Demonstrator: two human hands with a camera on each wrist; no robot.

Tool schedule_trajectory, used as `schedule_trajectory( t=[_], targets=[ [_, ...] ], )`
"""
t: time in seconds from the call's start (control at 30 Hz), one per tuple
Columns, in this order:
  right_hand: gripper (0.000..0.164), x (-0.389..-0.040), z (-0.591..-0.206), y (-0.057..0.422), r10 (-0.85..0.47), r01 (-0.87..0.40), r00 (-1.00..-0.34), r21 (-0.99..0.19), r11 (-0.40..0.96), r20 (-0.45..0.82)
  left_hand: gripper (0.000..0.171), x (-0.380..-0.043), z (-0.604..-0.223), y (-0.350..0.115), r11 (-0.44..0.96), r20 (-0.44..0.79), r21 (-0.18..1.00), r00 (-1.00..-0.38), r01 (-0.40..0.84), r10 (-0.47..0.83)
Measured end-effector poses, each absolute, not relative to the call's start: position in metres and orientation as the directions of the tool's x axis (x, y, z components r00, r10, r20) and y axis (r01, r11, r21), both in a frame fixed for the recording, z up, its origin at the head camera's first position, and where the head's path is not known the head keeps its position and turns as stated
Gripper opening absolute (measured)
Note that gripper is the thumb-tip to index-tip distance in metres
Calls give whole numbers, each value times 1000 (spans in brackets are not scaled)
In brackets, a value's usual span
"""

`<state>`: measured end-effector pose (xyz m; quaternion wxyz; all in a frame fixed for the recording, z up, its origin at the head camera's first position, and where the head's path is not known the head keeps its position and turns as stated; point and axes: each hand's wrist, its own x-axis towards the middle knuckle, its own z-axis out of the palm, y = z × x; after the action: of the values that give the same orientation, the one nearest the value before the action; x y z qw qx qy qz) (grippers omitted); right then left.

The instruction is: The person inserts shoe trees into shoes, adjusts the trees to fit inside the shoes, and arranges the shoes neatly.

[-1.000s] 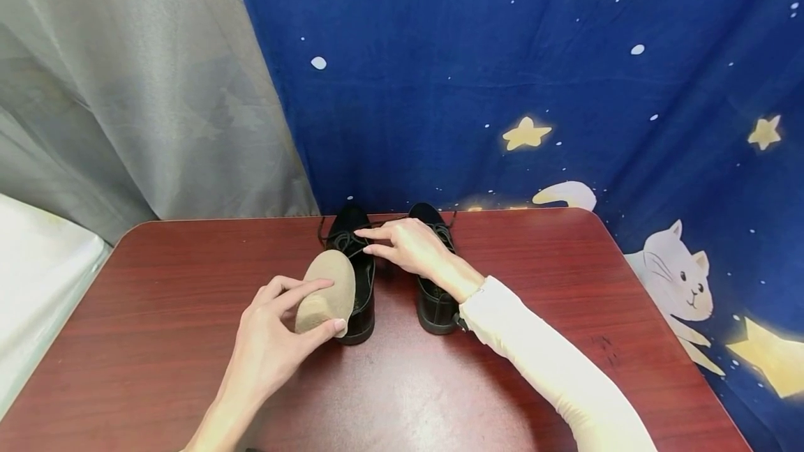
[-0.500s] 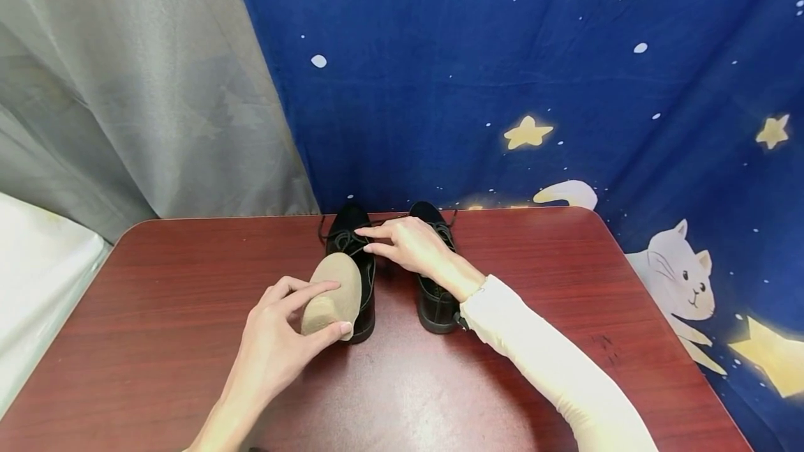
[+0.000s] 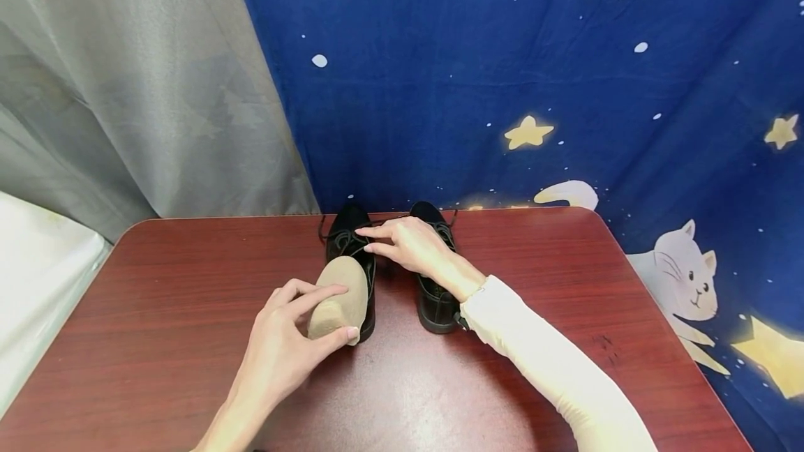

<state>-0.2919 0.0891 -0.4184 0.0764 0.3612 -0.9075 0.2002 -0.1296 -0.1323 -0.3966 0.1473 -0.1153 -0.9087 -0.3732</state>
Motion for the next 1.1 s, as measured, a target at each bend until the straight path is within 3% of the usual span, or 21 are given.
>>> schedule_trajectory(
  t=[1.1],
  targets=[
    [36,-291,-418,90,-632,-693,-721,-307,652,284,53,-137,-401,-120,723,308,630,-946,284,103]
  ],
)
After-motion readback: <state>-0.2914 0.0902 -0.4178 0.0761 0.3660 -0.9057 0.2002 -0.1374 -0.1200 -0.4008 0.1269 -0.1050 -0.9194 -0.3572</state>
